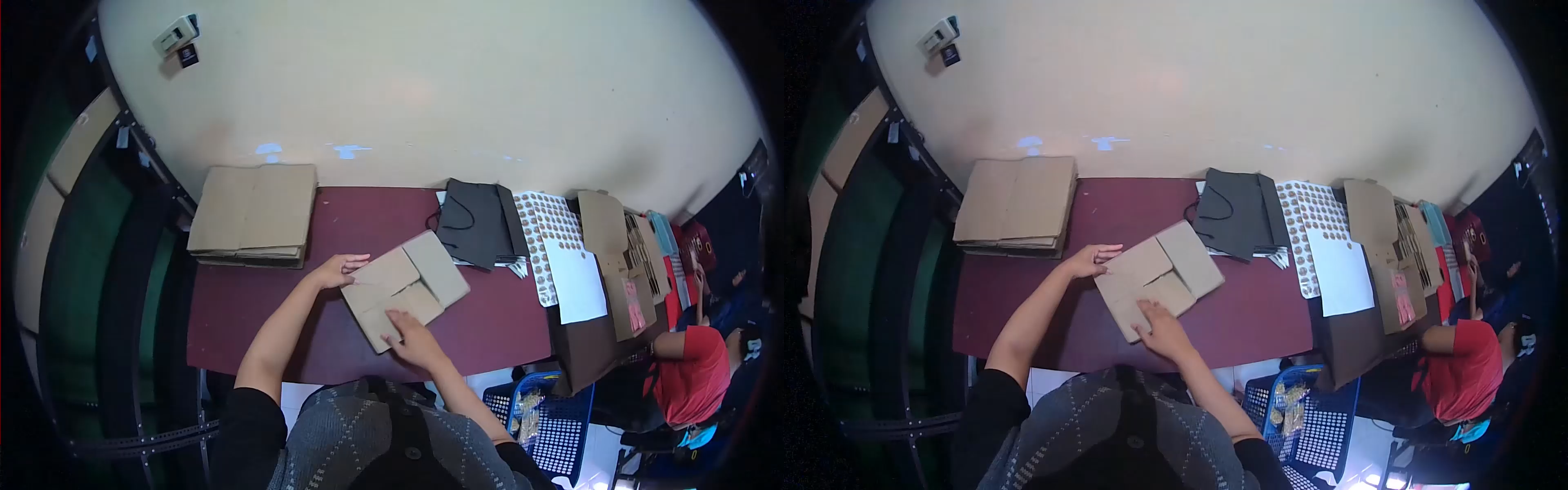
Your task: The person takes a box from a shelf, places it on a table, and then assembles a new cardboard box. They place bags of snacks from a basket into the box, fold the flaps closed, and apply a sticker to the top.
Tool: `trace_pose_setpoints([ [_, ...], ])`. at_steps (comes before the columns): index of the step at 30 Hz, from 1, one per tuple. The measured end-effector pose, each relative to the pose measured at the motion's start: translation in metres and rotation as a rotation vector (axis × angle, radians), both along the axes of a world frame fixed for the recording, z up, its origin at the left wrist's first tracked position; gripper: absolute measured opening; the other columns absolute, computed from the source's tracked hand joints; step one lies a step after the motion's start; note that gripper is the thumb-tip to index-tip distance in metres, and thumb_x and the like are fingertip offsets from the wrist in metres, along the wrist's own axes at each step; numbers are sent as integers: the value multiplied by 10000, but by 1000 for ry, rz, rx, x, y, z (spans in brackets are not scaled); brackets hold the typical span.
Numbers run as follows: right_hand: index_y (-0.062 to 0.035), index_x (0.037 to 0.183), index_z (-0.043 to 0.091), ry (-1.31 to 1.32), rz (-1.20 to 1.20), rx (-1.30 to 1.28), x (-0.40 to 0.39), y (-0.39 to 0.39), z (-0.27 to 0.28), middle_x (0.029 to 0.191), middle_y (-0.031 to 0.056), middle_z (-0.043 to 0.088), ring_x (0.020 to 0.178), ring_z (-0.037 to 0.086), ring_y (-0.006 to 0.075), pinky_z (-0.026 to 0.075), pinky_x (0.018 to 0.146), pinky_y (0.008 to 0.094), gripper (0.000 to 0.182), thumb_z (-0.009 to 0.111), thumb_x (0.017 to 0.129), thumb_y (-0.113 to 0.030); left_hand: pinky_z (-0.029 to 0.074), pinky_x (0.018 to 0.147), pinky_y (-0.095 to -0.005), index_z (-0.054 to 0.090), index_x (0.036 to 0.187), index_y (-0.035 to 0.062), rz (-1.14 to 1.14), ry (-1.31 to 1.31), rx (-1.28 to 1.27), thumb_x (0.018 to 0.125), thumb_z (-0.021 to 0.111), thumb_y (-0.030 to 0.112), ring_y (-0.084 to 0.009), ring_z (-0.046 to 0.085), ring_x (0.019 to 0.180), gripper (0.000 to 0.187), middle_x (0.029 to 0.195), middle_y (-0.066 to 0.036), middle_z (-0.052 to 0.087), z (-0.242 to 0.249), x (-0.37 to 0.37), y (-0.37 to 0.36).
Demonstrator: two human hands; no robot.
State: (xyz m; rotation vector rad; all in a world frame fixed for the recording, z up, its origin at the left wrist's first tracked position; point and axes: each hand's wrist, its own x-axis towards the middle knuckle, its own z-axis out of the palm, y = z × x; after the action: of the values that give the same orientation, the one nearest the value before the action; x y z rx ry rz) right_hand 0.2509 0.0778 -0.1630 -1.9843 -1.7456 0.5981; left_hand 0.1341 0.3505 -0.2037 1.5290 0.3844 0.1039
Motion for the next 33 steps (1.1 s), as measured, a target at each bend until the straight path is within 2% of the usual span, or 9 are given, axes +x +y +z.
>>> trace_pose_setpoints([
  [2,-45,1290,449,213,52,56,7,-15,-5,1335,193,438,1269,381,348,322,1053,363,496,599,834,-165,444,916,-288,383,1364,63,-49,28,84,694,582,-160,-149,486,1178,734,1320,-131,495,7,25,-12],
  [5,-46,1286,457,311,122,147,30,-50,5,1326,187,449,1269,385,337,306,1065,372,465,576,839,-100,388,977,-358,428,1337,83,-122,9,243,717,525,-130,-171,512,1168,663,1286,-116,535,5,71,-48],
  [8,-50,1283,465,402,159,135,55,-53,-6,1323,182,455,1268,390,332,304,1067,374,451,530,839,-8,130,1101,-503,510,1271,173,170,79,682,779,558,43,-309,415,1247,511,1268,-104,522,37,101,-110],
  [14,-123,1450,174,790,106,-152,95,-52,8,1279,179,512,1180,492,237,380,970,331,652,489,889,-16,168,1096,-512,547,1216,152,402,-39,872,766,640,182,-381,368,1266,460,1281,-134,482,16,110,-165],
  [18,-78,1434,218,817,125,-95,114,-49,19,1267,195,510,1185,490,270,363,990,343,638,517,872,-31,155,1084,-550,567,1188,156,407,71,882,760,660,233,-385,317,1301,444,1300,-146,465,22,103,-179],
  [23,23,1376,292,174,-15,361,157,-37,12,1310,221,443,1241,420,337,321,1036,368,637,584,820,-81,130,1069,-599,590,1126,149,598,194,968,773,601,145,-380,294,1317,353,1281,-138,483,31,101,-212],
  [27,26,1357,316,-139,-199,335,195,-31,-12,1332,217,410,1242,411,332,332,1032,365,610,587,826,-103,193,1070,-569,583,1006,93,552,-120,671,715,519,7,-377,390,1244,310,1116,-128,544,3,101,-220],
  [30,10,1272,409,423,-469,70,208,-21,-5,1040,188,614,953,603,286,455,831,355,503,604,843,-166,217,1060,-569,497,1171,99,516,-8,838,690,584,85,-404,332,1264,489,1225,-174,436,21,106,-218],
  [33,8,1197,471,447,-318,84,216,-18,-10,913,160,648,830,628,272,469,753,348,421,608,849,-186,200,1054,-589,333,1338,127,524,130,915,615,682,223,-436,208,1316,808,1375,-208,246,29,110,-213],
])
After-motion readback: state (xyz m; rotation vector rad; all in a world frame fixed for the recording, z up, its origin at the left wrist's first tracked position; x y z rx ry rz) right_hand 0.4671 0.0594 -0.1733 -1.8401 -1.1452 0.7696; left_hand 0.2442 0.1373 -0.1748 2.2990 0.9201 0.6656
